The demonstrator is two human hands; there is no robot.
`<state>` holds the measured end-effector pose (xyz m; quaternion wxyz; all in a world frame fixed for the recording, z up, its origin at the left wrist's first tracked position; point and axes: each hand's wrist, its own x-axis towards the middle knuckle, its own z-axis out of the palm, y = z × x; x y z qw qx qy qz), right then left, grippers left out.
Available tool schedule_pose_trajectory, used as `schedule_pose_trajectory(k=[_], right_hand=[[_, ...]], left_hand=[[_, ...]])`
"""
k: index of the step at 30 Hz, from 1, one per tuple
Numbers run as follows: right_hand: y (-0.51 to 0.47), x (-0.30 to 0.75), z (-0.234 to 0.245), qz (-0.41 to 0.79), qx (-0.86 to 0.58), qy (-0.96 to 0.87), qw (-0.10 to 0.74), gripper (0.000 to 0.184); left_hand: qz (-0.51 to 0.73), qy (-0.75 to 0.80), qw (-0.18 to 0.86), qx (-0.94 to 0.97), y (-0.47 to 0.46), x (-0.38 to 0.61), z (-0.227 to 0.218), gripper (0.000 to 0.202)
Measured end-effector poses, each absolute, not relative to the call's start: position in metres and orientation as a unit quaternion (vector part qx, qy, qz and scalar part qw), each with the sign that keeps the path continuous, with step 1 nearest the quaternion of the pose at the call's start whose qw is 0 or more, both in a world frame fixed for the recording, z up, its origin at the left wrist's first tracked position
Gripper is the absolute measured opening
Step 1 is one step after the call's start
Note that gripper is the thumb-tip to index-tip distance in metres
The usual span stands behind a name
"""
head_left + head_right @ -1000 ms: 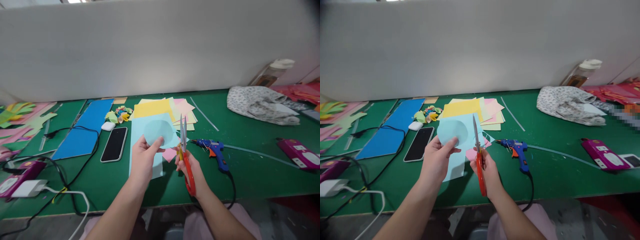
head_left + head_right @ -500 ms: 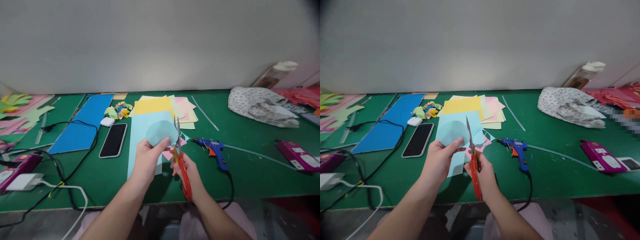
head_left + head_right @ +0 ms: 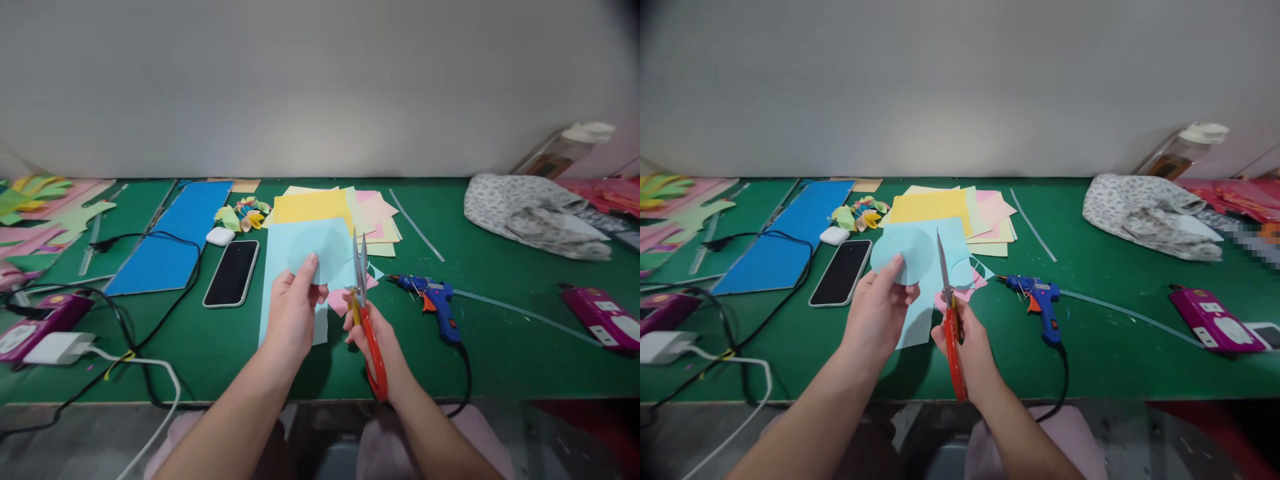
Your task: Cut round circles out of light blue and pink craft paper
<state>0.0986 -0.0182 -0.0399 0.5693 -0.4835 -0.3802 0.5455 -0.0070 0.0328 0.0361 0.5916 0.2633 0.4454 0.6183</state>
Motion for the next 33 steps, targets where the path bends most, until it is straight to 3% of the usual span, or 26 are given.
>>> schedule_pose_trajectory(k=[14,25,33], right_hand=[[-0.024,0.093,-0.035,0.565,-0.487,-0.356,0.563,0.055],[-0.021,0.089,-0.044,0.538,-0.490,-0.368,0.579,0.055],[-0.023,0.098,-0.024,0.567,-0.504,-0.395,0.519,0.051]], left_hand=[[0.645,0.475,0.469,0.371,0.024,-0.002,0.032,0.023],[0.586,0.496,0.506,0.392,0.021,0.000,0.030,0.028],[0.580,0.475,0.541,0.380,0.022,-0.001,0.030,0.026]])
